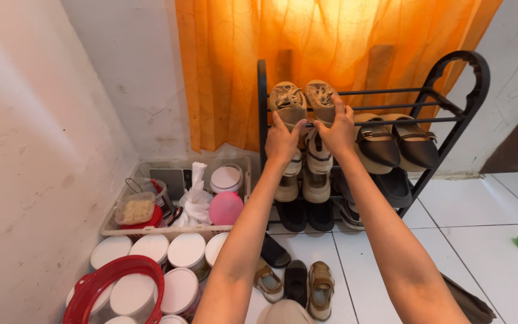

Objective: The person sits on the floor and wipes a pair of brown slip-on shoes with a patterned cloth. They clean the exterior and interior surfaces, turn the shoes over to wipe the soles, and place the cleaned shoes on a nearby shoe rack.

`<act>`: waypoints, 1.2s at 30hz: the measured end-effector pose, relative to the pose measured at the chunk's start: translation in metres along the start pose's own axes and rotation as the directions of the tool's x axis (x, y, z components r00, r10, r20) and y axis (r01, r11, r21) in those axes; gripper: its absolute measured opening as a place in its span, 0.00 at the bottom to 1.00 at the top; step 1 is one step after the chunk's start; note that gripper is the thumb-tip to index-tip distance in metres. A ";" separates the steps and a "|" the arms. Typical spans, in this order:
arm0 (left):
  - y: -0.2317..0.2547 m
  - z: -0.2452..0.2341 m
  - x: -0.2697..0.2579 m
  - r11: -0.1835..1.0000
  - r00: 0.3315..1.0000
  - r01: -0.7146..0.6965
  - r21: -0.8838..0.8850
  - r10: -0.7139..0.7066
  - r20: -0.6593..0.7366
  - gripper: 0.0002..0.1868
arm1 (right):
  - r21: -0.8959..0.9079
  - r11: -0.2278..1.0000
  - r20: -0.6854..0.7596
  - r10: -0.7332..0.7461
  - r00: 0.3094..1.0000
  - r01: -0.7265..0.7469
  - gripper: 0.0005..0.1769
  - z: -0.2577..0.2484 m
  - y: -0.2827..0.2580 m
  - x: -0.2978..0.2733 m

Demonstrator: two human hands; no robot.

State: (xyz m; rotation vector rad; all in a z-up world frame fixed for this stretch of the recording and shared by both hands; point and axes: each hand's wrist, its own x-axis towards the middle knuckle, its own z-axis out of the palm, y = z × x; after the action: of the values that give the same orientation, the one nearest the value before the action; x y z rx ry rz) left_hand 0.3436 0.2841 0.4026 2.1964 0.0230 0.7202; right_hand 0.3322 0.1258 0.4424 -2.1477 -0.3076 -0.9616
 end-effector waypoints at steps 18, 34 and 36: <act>-0.034 0.023 -0.050 0.945 0.986 0.023 -0.328 -0.077 -0.151 0.47 | 0.195 0.968 -0.125 -0.135 0.983 0.157 0.41 -0.001 0.038 -0.043; -0.146 0.176 -0.455 0.991 0.949 0.037 -0.126 0.005 0.315 0.16 | -0.295 0.785 0.422 0.618 0.663 -0.545 0.38 -0.165 0.263 -0.579; -0.135 0.185 -0.464 0.991 0.932 0.018 -0.129 0.030 0.361 0.14 | -0.320 0.741 0.328 0.671 0.665 -0.590 0.38 -0.202 0.281 -0.586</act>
State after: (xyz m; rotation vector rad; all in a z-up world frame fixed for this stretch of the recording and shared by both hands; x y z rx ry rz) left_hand 0.0765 0.1321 -0.0140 2.1706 -0.2144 0.2994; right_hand -0.0448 -0.1664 -0.0426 -2.3638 0.3505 -0.1046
